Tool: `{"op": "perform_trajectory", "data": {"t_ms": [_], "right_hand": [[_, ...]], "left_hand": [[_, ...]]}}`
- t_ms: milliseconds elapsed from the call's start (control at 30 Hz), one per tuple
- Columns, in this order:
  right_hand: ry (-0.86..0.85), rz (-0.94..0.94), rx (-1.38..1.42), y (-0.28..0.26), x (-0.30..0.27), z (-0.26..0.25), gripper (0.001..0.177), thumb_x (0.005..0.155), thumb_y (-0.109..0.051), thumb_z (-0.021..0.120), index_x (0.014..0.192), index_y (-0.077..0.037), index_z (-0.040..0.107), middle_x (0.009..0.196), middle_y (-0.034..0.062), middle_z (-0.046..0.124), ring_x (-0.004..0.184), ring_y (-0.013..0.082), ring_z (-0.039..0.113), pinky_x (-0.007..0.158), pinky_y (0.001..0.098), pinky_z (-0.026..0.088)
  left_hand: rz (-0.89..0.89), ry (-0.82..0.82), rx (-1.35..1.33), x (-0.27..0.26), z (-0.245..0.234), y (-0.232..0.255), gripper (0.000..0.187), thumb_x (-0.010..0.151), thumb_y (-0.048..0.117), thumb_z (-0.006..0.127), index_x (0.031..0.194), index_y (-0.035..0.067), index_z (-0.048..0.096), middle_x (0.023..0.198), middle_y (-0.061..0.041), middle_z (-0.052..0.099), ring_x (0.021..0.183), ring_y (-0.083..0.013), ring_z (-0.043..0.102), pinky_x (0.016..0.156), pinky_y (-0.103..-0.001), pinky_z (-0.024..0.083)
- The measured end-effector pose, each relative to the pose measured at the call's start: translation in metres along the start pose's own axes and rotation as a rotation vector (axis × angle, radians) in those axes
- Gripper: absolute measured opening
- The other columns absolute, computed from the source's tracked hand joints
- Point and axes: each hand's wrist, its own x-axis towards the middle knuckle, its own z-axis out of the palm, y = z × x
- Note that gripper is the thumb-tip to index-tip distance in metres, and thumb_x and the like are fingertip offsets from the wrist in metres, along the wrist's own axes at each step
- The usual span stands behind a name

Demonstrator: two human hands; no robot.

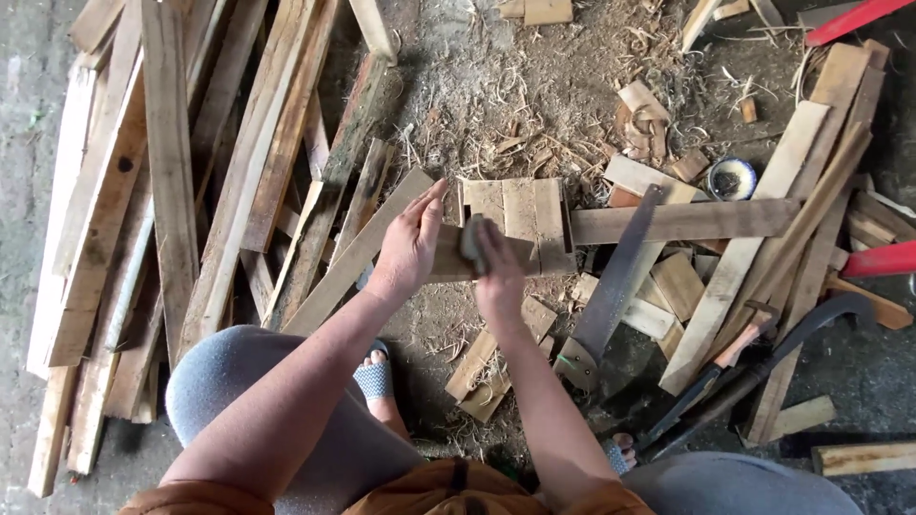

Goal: The person saws a wooden plank and then uses a sanding block to smooth the edges and surfaces of a wooden block.

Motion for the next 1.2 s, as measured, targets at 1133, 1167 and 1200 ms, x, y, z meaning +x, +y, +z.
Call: {"op": "perform_trajectory", "data": {"t_ms": [1133, 1167, 1200], "right_hand": [[-0.446, 0.655, -0.404, 0.094, -0.114, -0.03, 0.034, 0.091, -0.037, 0.057, 0.103, -0.01, 0.073, 0.096, 0.0127, 0.075, 0.098, 0.0319, 0.073, 0.086, 0.0489, 0.058], [-0.375, 0.478, -0.449, 0.08, -0.109, -0.027, 0.026, 0.092, -0.024, 0.057, 0.099, -0.003, 0.071, 0.088, 0.0162, 0.074, 0.089, 0.0349, 0.074, 0.081, 0.0507, 0.059], [-0.353, 0.485, -0.463, 0.081, -0.11, -0.03, 0.026, 0.092, -0.024, 0.057, 0.099, -0.003, 0.071, 0.088, 0.0162, 0.074, 0.089, 0.0349, 0.074, 0.081, 0.0507, 0.059]], "left_hand": [[-0.118, 0.072, -0.369, 0.023, 0.028, 0.001, 0.039, 0.107, 0.023, 0.048, 0.142, 0.006, 0.056, 0.138, -0.02, 0.059, 0.135, -0.0298, 0.049, 0.119, -0.047, 0.034], [-0.18, 0.095, -0.298, 0.033, 0.031, -0.005, 0.038, 0.103, 0.025, 0.057, 0.14, 0.02, 0.062, 0.13, -0.008, 0.069, 0.129, -0.0173, 0.058, 0.115, -0.038, 0.042], [-0.164, 0.076, -0.307, 0.031, 0.032, 0.002, 0.038, 0.103, 0.025, 0.057, 0.14, 0.02, 0.062, 0.13, -0.008, 0.069, 0.129, -0.0173, 0.058, 0.115, -0.038, 0.042]]}}
